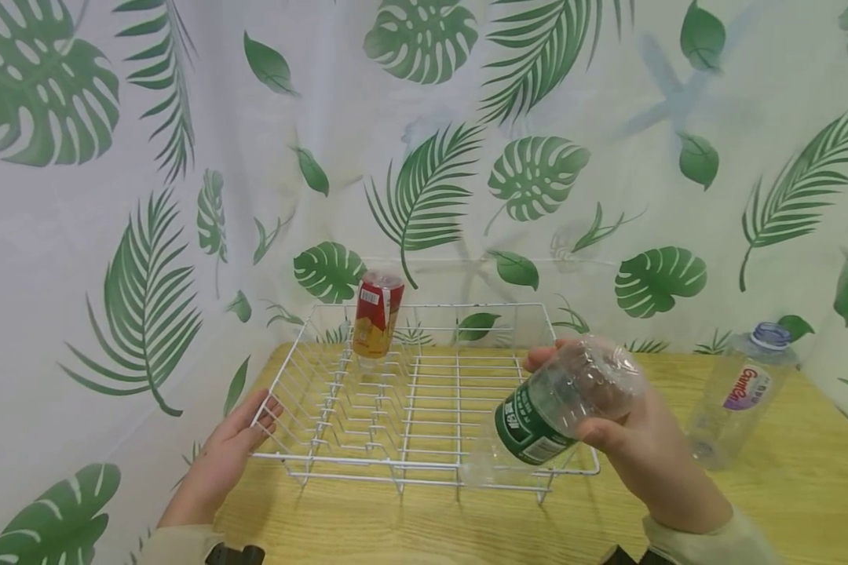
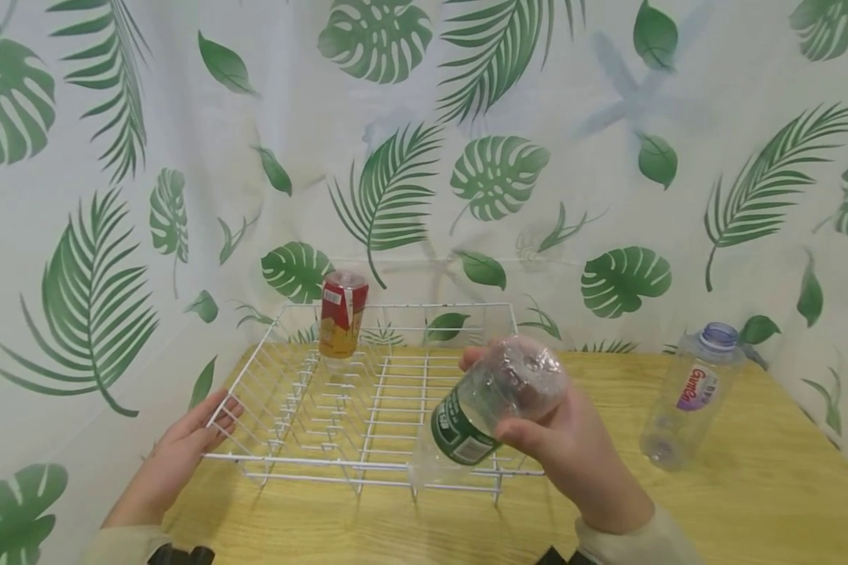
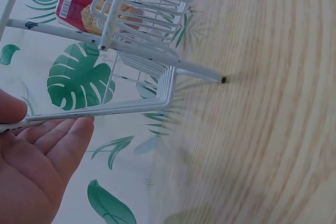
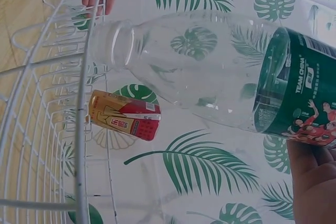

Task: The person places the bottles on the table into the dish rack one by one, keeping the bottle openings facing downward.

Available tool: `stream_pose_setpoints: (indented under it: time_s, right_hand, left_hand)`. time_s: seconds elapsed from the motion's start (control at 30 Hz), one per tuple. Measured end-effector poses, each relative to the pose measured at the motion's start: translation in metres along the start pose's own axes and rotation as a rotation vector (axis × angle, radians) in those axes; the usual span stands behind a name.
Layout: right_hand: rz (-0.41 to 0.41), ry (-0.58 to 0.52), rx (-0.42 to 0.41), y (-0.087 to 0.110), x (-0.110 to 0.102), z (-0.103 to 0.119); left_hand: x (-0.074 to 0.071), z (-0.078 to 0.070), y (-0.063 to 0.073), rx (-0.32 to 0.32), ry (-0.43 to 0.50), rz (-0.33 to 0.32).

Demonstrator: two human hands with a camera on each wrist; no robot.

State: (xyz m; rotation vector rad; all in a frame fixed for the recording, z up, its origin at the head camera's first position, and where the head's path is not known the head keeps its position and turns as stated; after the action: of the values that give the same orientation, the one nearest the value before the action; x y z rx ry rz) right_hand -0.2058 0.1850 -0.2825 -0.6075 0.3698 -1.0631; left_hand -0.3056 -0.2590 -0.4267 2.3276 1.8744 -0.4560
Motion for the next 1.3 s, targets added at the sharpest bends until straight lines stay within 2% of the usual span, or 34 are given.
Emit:
stream_pose_setpoints:
  time_s: [0.2, 0.47, 0.8, 0.97, 1.2, 1.3]
  right_hand:
    - [0.0, -0.082, 0.018, -0.018, 0.002, 0.001]
    - [-0.044, 0.059, 0.105, -0.045, 0.003, -0.009]
    - [-0.069, 0.114, 0.205, -0.086, 0.007, -0.041]
    - [-0.115, 0.208, 0.249, -0.105, 0.01, -0.057]
    - [-0.151, 0.283, 0.303, -0.131, 0.021, -0.089]
    - [-0.151, 0.269, 0.313, -0.144, 0.031, -0.103]
  left_hand:
    - [0.0, 0.001, -0.001, -0.007, 0.005, 0.003]
    - [-0.001, 0.0, 0.0, -0.001, -0.005, -0.001]
    - [-0.001, -0.001, -0.001, 0.003, 0.004, 0.001]
    - [-0.001, 0.0, 0.0, 0.002, 0.007, -0.002]
    - [-0.001, 0.0, -0.002, 0.004, -0.006, 0.001]
    - [-0.001, 0.0, -0.001, 0.011, -0.008, 0.001]
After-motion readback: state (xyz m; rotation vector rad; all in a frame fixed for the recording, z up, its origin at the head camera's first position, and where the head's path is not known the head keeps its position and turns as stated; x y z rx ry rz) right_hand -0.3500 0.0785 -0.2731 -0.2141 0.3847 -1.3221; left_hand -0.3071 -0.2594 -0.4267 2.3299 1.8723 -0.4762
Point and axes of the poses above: each hand's wrist, its own y-axis away from the middle knuckle, its own x-axis out of the palm, z = x × y, the point moved 7 cm from there along -y, towards the middle knuckle, and after that the axes turned 4 degrees about x, right-handed, at the moved point
